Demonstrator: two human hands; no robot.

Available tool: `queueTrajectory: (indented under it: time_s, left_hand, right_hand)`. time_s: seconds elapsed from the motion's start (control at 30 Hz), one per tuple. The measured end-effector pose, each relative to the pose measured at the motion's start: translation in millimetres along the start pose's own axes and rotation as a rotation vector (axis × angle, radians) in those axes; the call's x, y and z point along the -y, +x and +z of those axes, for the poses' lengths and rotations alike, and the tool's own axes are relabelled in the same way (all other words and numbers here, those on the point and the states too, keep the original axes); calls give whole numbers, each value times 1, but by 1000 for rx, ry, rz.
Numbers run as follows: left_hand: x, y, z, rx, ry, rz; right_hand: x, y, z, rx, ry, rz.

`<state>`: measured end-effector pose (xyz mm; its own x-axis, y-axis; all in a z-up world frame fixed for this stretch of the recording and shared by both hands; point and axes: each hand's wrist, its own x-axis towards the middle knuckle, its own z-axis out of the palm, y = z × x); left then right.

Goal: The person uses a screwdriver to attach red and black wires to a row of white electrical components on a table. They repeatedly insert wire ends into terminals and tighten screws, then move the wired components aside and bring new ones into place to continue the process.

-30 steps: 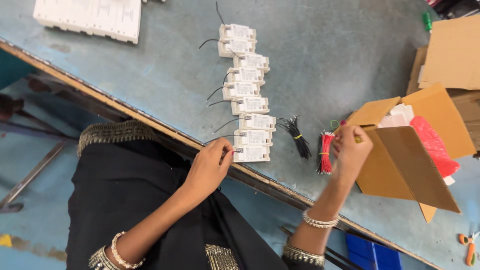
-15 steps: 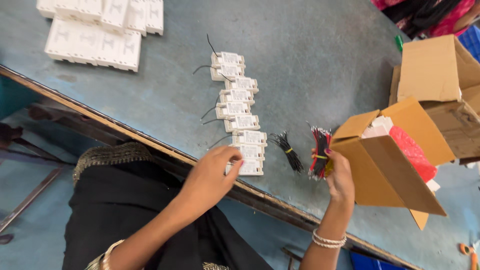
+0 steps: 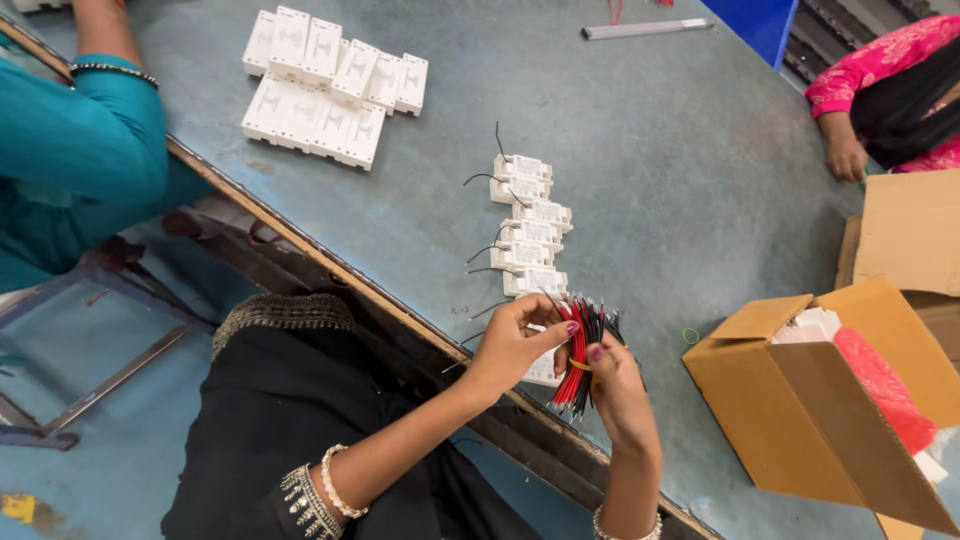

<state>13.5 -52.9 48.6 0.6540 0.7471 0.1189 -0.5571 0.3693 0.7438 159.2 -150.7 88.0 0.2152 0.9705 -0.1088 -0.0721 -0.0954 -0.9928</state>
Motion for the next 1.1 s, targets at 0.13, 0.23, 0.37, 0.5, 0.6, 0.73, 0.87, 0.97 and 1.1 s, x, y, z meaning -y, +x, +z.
queueTrajectory:
  time_s: [0.13, 0.23, 0.37, 0.5, 0.6, 0.73, 0.87, 0.97, 1.1]
  left_hand:
    - [1, 0, 0, 6, -42, 8]
    - [2, -3, 0, 45, -97, 18]
    - [5, -4, 3, 76, -92, 23]
    - [0, -4, 11, 4, 80, 137]
    - [-10, -10, 16, -90, 215, 144]
    - [-30, -14, 19, -144, 366, 142]
    - [-42, -16, 22, -177, 517, 156]
    - [-44, -17, 19, -161, 411, -17]
    - [-39, -16, 16, -132, 277, 42]
  right_hand:
    - [-1, 0, 10, -96, -65, -70]
    - [-6, -1, 13, -169, 38, -69]
    - [-19, -1, 11, -241, 135, -91]
    - [-36, 4, 5, -12, 405, -165]
    - [-45, 6, 1, 99, 525, -167]
    - [-45, 4, -1, 12, 247, -132]
    - [-44, 6, -1, -19, 104, -95]
    - [-47, 8, 1, -90, 173, -77]
    - [-51, 6, 3, -127, 144, -97]
